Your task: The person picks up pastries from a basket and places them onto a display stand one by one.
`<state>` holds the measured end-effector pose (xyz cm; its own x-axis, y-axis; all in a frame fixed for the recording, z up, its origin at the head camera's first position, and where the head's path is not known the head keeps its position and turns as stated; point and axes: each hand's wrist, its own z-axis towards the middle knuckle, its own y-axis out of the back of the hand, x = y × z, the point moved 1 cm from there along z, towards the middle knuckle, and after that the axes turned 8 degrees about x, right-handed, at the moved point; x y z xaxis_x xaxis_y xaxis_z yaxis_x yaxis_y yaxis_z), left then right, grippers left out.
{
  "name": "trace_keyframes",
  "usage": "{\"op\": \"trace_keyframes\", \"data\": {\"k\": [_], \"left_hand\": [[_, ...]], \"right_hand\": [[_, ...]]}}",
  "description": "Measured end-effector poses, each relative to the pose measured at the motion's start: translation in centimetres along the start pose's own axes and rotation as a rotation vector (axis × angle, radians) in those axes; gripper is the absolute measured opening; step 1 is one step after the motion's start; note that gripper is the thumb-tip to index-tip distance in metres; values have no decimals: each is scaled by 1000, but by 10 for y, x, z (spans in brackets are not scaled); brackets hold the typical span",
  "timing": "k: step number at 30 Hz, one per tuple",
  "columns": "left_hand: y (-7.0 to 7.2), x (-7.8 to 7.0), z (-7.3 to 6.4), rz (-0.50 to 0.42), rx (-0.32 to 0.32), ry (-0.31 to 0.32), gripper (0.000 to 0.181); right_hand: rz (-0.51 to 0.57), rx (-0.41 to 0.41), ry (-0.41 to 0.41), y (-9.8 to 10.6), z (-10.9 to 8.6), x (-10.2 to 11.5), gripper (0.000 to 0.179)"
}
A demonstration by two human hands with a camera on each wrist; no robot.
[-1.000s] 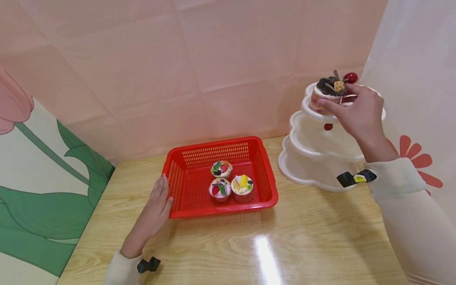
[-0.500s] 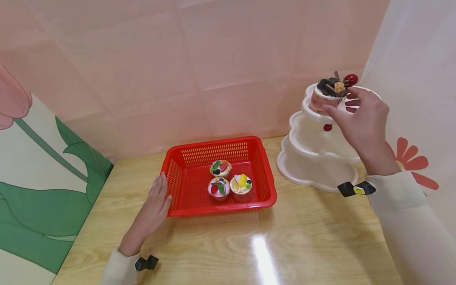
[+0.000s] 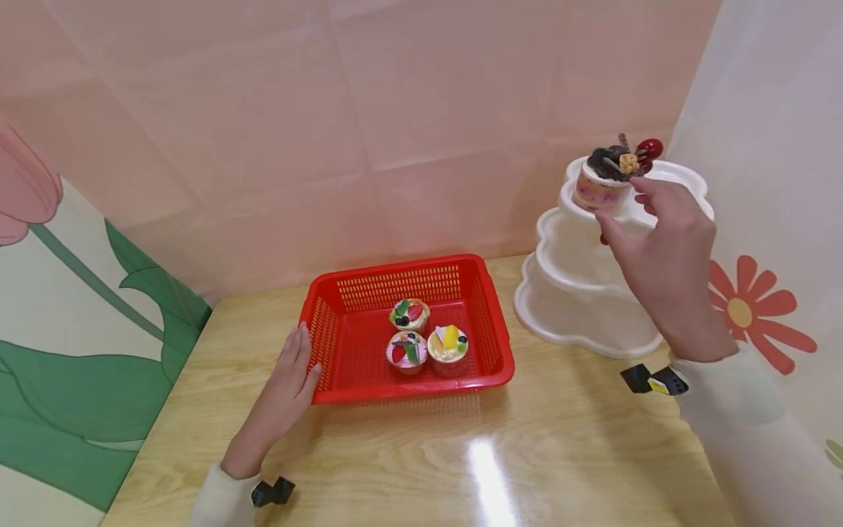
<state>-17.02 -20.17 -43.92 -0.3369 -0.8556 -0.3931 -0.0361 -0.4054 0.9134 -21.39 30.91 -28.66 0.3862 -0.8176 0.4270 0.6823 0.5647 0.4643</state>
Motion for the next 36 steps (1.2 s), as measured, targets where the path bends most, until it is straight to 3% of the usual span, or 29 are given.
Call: {"op": "trace_keyframes", "data": {"k": [6, 16, 33, 36], "left_hand": [[-3, 1, -1, 0, -6, 8, 67], [-1, 1, 1, -2, -6, -4, 66], [-2, 1, 0, -11, -8, -2, 66], [-2, 0, 0, -13, -11, -3, 66]], "right_hand": [[61, 96, 83, -5, -13, 20, 53], [152, 297, 167, -28, -39, 44, 49], [119, 649, 287, -75, -80, 57, 53], [99, 734, 271, -83, -83, 60, 58]]}}
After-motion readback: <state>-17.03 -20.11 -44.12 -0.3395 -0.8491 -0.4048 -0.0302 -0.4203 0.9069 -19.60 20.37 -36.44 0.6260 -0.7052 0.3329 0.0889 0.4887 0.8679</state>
